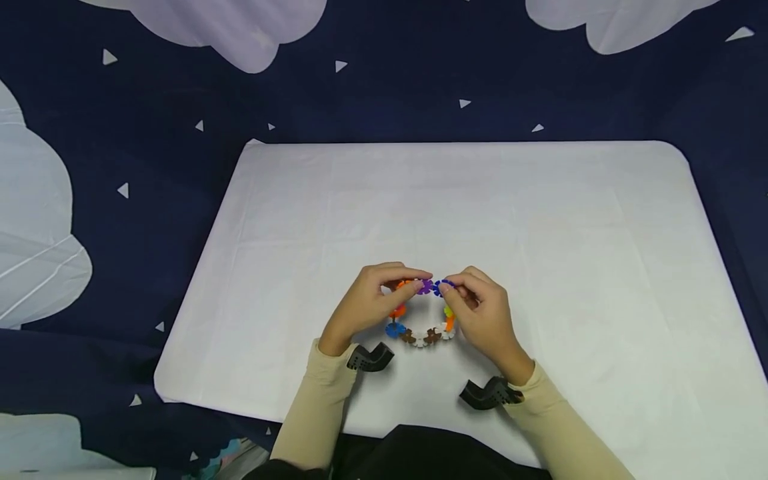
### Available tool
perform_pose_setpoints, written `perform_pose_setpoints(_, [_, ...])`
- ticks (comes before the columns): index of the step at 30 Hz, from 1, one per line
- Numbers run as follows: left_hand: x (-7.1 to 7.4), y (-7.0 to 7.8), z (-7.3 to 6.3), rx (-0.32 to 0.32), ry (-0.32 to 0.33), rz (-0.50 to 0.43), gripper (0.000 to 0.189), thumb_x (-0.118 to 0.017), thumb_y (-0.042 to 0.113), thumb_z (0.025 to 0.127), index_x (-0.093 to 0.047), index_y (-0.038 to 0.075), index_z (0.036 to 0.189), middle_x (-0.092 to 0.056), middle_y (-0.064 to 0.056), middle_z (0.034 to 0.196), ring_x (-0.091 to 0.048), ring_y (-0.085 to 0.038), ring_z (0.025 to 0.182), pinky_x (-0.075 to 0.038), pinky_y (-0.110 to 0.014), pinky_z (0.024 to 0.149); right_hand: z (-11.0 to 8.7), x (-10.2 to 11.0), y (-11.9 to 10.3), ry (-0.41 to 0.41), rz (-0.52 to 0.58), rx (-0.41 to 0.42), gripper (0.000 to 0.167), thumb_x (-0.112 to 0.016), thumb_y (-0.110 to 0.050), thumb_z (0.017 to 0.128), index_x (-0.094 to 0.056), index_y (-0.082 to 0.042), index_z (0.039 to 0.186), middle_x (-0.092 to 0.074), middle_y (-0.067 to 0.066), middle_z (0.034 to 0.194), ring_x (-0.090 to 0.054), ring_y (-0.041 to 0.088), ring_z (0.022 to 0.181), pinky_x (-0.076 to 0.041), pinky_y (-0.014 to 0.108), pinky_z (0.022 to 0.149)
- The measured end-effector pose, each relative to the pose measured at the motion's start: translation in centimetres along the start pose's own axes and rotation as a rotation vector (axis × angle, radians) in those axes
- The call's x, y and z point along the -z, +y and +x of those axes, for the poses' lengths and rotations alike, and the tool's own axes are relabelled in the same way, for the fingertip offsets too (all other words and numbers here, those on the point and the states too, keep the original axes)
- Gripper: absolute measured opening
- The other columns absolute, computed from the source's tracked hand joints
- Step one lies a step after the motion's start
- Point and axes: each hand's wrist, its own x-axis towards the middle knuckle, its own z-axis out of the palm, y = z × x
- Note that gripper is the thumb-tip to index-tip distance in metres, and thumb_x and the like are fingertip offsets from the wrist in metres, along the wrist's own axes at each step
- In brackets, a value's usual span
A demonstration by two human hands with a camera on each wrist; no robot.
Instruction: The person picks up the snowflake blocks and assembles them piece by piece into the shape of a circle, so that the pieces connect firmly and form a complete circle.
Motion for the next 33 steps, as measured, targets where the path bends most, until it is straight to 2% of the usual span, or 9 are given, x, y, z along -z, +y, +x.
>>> perform_pose_setpoints(6, [0.3,0.2,-0.1,0.006,-0.031,0.008,0.024,-0.065,0.023,0.103,-0.077,0.011,0.120,-0.071,0.005,0.092,-0.061,-0.011,0.077,-0.053,-0.031,0.072,-0.1,-0.2,-0.2,-0.023,-0.014,0.041,0.010,-0.074,0.004,0.090,-0.076,-0.005,0.094,-0.055,-0.001,0.079,-0.043,0.011,0.064,-0.032,0.023,0.053])
perform_pose_setpoints(12, [0.7,0.5,-0.2,-0.012,-0.051,0.055,0.024,-0.066,0.023,0.102,-0.077,0.011,0.120,-0.068,0.010,0.092,-0.056,-0.009,0.065,-0.050,-0.034,0.063,-0.1,0.1,-0.4,-0.077,-0.086,0.088,0.008,-0.069,-0.001,0.096,-0.076,-0.004,0.097,-0.060,-0.004,0.083,-0.050,0.011,0.070,-0.040,0.021,0.059])
perform_pose_setpoints(17, [1.0,1.1,-0.2,-0.075,-0.082,0.144,0.026,-0.070,0.018,0.099,-0.076,0.006,0.122,-0.066,0.009,0.092,-0.051,-0.007,0.071,-0.046,-0.028,0.063,-0.2,0.2,-0.3,-0.125,-0.219,0.164,0.009,-0.068,-0.005,0.097,-0.076,-0.002,0.100,-0.062,-0.003,0.086,-0.054,0.014,0.082,-0.043,0.024,0.071])
perform_pose_setpoints(20, [0.9,1.4,-0.3,-0.093,-0.106,0.170,0.027,-0.071,0.016,0.098,-0.075,0.003,0.122,-0.066,0.008,0.093,-0.050,-0.006,0.072,-0.044,-0.024,0.062,-0.4,0.2,-0.4,-0.125,-0.273,0.205,0.009,-0.070,-0.005,0.096,-0.077,-0.002,0.101,-0.064,-0.002,0.086,-0.054,0.014,0.082,-0.043,0.024,0.071])
perform_pose_setpoints(22, [0.8,1.4,-0.2,-0.093,-0.112,0.168,0.028,-0.071,0.016,0.098,-0.074,0.002,0.122,-0.066,0.007,0.095,-0.050,-0.006,0.072,-0.045,-0.025,0.062,-0.6,0.3,-0.3,-0.118,-0.271,0.213,0.008,-0.072,-0.003,0.094,-0.078,-0.002,0.100,-0.065,-0.002,0.085,-0.054,0.013,0.079,-0.043,0.022,0.069])
perform_pose_setpoints(27, [0.3,0.5,-0.2,-0.065,-0.108,0.096,0.027,-0.070,0.017,0.099,-0.075,0.003,0.122,-0.068,0.008,0.094,-0.050,-0.007,0.064,-0.048,-0.032,0.059,-0.8,0.5,0.0,-0.120,-0.207,0.136,0.007,-0.073,-0.003,0.094,-0.079,-0.004,0.097,-0.067,-0.004,0.080,-0.051,0.009,0.065,-0.040,0.018,0.057])
perform_pose_setpoints(31, [0.1,-0.6,-0.3,-0.030,-0.129,0.016,0.025,-0.069,0.017,0.099,-0.076,0.004,0.119,-0.070,0.005,0.094,-0.051,-0.010,0.065,-0.047,-0.032,0.060,-0.8,0.8,0.4,-0.199,-0.148,0.029,0.009,-0.072,-0.009,0.097,-0.080,-0.008,0.096,-0.068,-0.006,0.079,-0.050,0.009,0.061,-0.039,0.020,0.054])
perform_pose_setpoints(33, [-0.1,-1.2,-0.4,0.008,-0.139,-0.048,0.023,-0.067,0.017,0.100,-0.077,0.006,0.118,-0.071,-0.002,0.091,-0.050,-0.011,0.065,-0.045,-0.030,0.061,-0.7,1.0,0.6,-0.244,-0.096,-0.042,0.010,-0.070,-0.011,0.098,-0.081,-0.010,0.096,-0.067,-0.006,0.078,-0.050,0.010,0.060,-0.040,0.021,0.054])
